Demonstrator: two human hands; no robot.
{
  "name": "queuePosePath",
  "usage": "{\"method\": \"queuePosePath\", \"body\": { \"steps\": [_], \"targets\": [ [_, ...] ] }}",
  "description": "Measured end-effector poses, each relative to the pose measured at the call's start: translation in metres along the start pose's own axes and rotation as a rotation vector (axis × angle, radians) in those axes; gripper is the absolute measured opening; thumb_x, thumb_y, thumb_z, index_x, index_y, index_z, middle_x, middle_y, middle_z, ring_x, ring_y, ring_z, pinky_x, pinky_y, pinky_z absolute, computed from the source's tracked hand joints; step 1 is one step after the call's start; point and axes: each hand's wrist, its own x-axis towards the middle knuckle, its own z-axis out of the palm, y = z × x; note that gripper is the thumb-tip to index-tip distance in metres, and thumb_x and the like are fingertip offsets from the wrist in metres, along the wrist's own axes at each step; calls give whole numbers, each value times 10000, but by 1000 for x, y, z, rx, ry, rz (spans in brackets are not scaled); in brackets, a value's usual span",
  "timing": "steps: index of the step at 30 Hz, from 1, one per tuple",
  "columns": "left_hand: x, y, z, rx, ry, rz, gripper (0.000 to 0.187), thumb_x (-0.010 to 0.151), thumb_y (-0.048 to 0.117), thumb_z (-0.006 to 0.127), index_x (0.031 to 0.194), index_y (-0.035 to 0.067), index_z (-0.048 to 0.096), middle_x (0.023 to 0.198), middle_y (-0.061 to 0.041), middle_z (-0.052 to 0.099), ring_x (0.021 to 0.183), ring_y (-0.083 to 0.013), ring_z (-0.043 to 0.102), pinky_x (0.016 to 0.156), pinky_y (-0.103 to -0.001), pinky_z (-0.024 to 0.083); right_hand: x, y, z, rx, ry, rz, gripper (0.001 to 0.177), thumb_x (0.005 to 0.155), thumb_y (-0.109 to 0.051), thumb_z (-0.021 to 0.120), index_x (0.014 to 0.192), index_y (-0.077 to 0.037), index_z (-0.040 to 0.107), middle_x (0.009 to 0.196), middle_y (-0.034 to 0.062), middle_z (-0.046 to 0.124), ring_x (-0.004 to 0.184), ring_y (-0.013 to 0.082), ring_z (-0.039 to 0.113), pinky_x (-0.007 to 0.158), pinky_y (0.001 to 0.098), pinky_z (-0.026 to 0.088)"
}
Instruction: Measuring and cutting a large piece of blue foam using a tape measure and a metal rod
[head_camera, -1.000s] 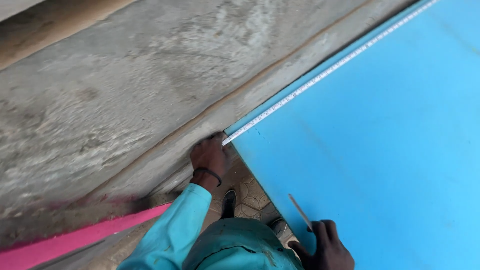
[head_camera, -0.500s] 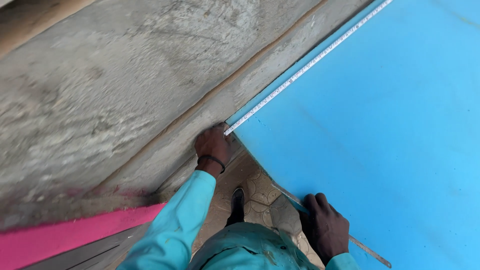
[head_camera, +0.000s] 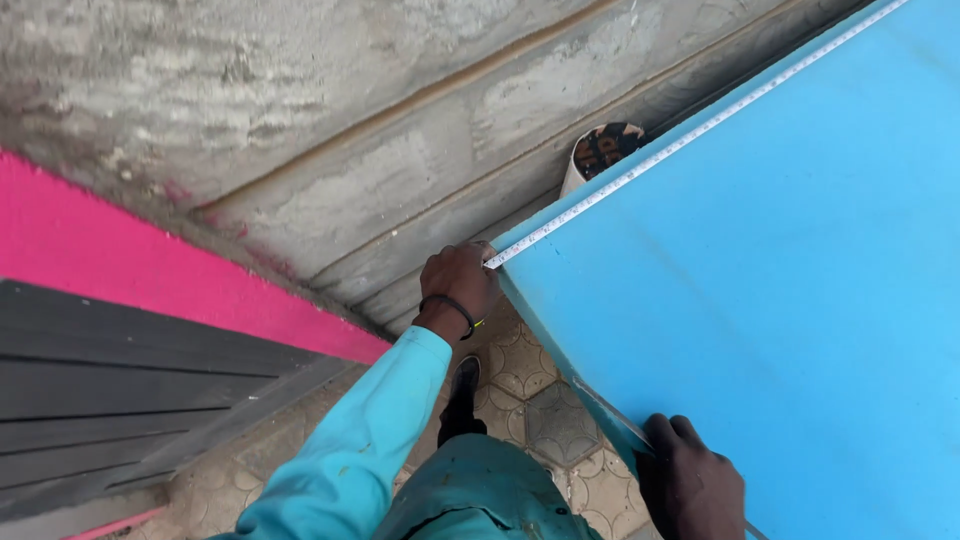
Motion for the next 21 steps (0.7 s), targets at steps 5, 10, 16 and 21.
{"method": "queuePosePath", "body": {
  "steps": [5,10,16,21],
  "targets": [
    [-8,-10,26,-16,79,16,423,1073,297,645,1381,249,931,1307,-124,938,1210,-446,831,1009,-611,626,-5,2,10,129,132,-114,203,1091,-462,724,1116,-300,605,1238,-10,702,894,560,781,667,678,578],
    [-8,18,0,8,57,15,517,1066,329,618,1487,240,903,1409,-115,919,1292,-433,826,1037,-638,646,-26,12,-9,269,103,-69,323,1101,-678,776,1127,-360,728,1170,-128,797,884,385,802,720,563,617],
    [-14,68,0,-388,-261,71,324,1111,326,688,1261,179,934,979,15,961,912,-194,864,802,-456,669,-14,31,-29,373,270,-11,308,1080,-643,820,1175,-350,811,1250,-163,843,804,310,829,670,537,613],
    [-7,132,35,-540,-394,186,324,1134,284,679,1248,147,950,963,-17,959,920,-170,889,870,-424,717,10,39,-56,407,349,42,311,1093,-605,839,1221,-321,847,1256,-175,862,749,253,814,622,509,568]
  ]
}}
